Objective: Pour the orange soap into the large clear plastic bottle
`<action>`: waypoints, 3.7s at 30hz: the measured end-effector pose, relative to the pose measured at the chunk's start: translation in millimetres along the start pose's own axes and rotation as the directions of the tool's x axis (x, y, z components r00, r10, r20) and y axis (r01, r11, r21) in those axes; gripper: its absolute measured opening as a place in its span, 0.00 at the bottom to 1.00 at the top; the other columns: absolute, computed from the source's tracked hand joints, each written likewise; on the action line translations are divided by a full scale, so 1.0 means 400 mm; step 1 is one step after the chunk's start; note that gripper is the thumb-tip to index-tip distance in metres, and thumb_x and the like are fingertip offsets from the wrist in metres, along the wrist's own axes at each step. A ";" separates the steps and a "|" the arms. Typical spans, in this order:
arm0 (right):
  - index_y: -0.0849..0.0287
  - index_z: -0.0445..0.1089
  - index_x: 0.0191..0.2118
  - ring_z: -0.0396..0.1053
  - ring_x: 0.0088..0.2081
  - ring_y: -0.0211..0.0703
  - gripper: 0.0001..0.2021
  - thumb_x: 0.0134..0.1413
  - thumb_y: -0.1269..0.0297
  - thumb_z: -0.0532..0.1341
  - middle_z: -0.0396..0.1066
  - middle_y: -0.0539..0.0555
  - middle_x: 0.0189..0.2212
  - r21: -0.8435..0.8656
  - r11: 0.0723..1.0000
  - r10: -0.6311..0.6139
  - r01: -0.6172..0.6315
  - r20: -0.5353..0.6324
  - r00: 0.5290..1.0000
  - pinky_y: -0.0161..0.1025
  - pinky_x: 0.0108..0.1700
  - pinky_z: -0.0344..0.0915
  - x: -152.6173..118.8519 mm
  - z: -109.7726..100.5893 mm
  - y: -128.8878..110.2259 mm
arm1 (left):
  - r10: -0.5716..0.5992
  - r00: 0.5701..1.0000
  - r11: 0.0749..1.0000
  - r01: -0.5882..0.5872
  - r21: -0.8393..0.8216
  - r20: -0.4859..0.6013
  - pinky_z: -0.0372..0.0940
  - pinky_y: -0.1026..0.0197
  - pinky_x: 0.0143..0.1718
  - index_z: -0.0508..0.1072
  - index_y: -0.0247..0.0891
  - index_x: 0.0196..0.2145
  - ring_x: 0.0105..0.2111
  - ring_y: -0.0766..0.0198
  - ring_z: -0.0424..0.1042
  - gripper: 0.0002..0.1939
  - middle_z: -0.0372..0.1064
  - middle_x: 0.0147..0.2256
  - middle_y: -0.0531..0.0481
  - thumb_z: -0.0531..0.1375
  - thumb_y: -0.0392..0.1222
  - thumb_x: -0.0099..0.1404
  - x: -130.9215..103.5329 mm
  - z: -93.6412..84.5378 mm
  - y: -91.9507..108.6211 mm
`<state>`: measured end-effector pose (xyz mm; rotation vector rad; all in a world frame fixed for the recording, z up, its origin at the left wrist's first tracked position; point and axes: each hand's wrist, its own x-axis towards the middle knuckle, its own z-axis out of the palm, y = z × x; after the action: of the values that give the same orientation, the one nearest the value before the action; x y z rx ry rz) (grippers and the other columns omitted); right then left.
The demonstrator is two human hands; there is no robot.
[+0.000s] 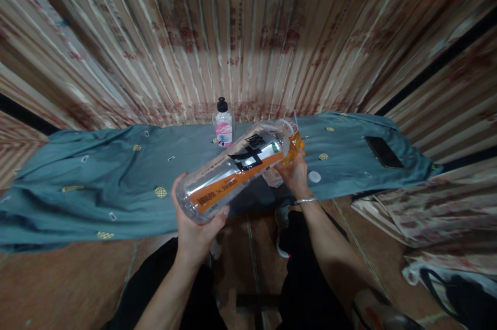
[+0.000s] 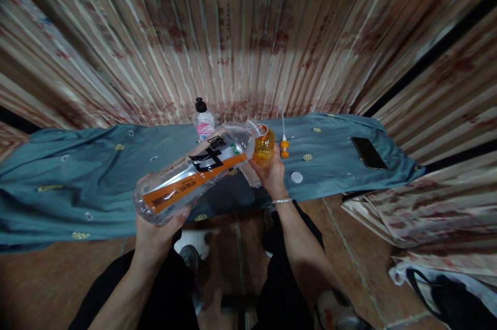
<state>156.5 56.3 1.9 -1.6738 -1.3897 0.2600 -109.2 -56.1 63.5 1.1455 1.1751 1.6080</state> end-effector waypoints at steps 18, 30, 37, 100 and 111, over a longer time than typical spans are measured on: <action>0.63 0.62 0.64 0.77 0.57 0.64 0.40 0.50 0.46 0.69 0.77 0.67 0.54 0.008 1.000 0.010 -0.010 0.004 1.000 0.63 0.59 0.74 -0.001 -0.002 -0.006 | 0.020 0.998 0.998 -0.017 0.066 -0.055 0.75 0.50 0.51 0.58 0.44 0.61 0.46 0.52 0.79 0.52 0.74 0.49 0.45 0.79 0.45 0.45 0.000 0.010 0.011; 0.66 0.63 0.64 0.77 0.56 0.65 0.42 0.46 0.49 0.68 0.77 0.69 0.56 0.057 0.998 0.030 -0.030 -0.001 1.000 0.62 0.59 0.74 0.002 -0.006 -0.021 | 0.019 0.999 0.998 -0.018 0.058 -0.025 0.76 0.52 0.47 0.57 0.44 0.61 0.45 0.54 0.79 0.51 0.73 0.49 0.45 0.79 0.43 0.45 0.001 0.010 0.013; 0.67 0.64 0.63 0.77 0.55 0.65 0.40 0.46 0.51 0.68 0.77 0.70 0.55 0.027 0.998 0.051 -0.051 -0.010 0.999 0.60 0.58 0.75 0.001 -0.005 -0.021 | 0.031 0.999 0.998 -0.031 0.054 0.013 0.77 0.54 0.47 0.57 0.45 0.61 0.45 0.55 0.80 0.51 0.73 0.50 0.45 0.79 0.40 0.46 0.001 -0.007 0.004; 0.63 0.59 0.66 0.79 0.52 0.67 0.43 0.49 0.45 0.68 0.78 0.67 0.51 -0.010 1.000 0.016 -0.016 -0.038 0.999 0.60 0.51 0.75 -0.004 0.003 0.002 | -0.077 0.989 0.997 0.077 -0.012 -0.124 0.73 0.51 0.53 0.67 0.39 0.55 0.46 0.55 0.77 0.45 0.74 0.48 0.44 0.79 0.42 0.40 0.006 0.032 0.038; 0.62 0.61 0.64 0.77 0.55 0.64 0.46 0.44 0.41 0.73 0.76 0.68 0.55 -0.004 1.000 0.009 -0.009 -0.081 0.997 0.57 0.55 0.74 0.001 0.007 0.007 | -0.047 0.988 0.999 0.049 0.010 -0.146 0.74 0.54 0.50 0.62 0.40 0.56 0.46 0.56 0.77 0.50 0.73 0.49 0.43 0.79 0.41 0.38 0.004 0.030 0.033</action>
<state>156.7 58.0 -1.5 -1.6766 -1.3238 0.1919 -99.1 -54.9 78.5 1.0139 1.2991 1.6724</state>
